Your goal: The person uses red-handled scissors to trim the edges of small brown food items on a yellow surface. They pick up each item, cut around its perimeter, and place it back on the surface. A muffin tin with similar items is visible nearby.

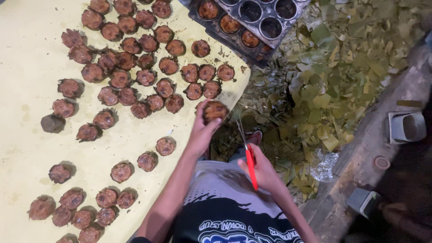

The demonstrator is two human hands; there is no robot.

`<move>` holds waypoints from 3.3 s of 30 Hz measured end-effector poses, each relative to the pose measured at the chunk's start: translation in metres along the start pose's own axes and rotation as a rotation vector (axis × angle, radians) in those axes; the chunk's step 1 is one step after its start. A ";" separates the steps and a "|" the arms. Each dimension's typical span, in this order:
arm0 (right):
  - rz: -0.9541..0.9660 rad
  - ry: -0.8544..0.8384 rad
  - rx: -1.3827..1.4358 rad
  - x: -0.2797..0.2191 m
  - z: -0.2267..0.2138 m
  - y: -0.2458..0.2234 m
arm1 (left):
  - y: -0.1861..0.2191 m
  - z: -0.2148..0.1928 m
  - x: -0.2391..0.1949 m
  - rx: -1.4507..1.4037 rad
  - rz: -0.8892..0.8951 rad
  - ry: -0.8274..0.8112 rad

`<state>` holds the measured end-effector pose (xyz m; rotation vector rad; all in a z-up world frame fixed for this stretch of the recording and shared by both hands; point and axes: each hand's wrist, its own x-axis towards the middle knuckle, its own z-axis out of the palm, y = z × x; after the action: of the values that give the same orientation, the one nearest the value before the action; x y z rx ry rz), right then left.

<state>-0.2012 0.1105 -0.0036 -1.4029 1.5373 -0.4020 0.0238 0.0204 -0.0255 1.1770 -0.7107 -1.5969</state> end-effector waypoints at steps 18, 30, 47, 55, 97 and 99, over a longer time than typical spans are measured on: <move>-0.061 -0.001 0.398 -0.001 -0.019 -0.020 | 0.005 0.009 0.006 -0.036 0.068 -0.417; 0.229 -0.045 0.491 -0.005 -0.026 -0.041 | -0.045 -0.018 0.023 -0.200 -0.245 -0.459; 0.061 0.133 -0.133 -0.004 -0.036 -0.056 | 0.023 0.027 0.016 0.316 -0.405 -0.375; 0.115 0.110 0.193 -0.010 -0.028 -0.025 | 0.010 0.020 0.021 -0.072 -0.388 -0.218; -0.023 0.091 -0.037 -0.006 -0.031 -0.040 | 0.052 0.016 0.003 0.557 -0.134 -0.429; -0.078 0.070 -0.071 -0.008 -0.031 -0.043 | 0.051 0.011 0.001 0.579 -0.160 -0.440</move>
<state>-0.2031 0.0943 0.0479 -1.5217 1.5698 -0.4522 0.0325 0.0016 0.0222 1.3174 -1.4686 -1.8739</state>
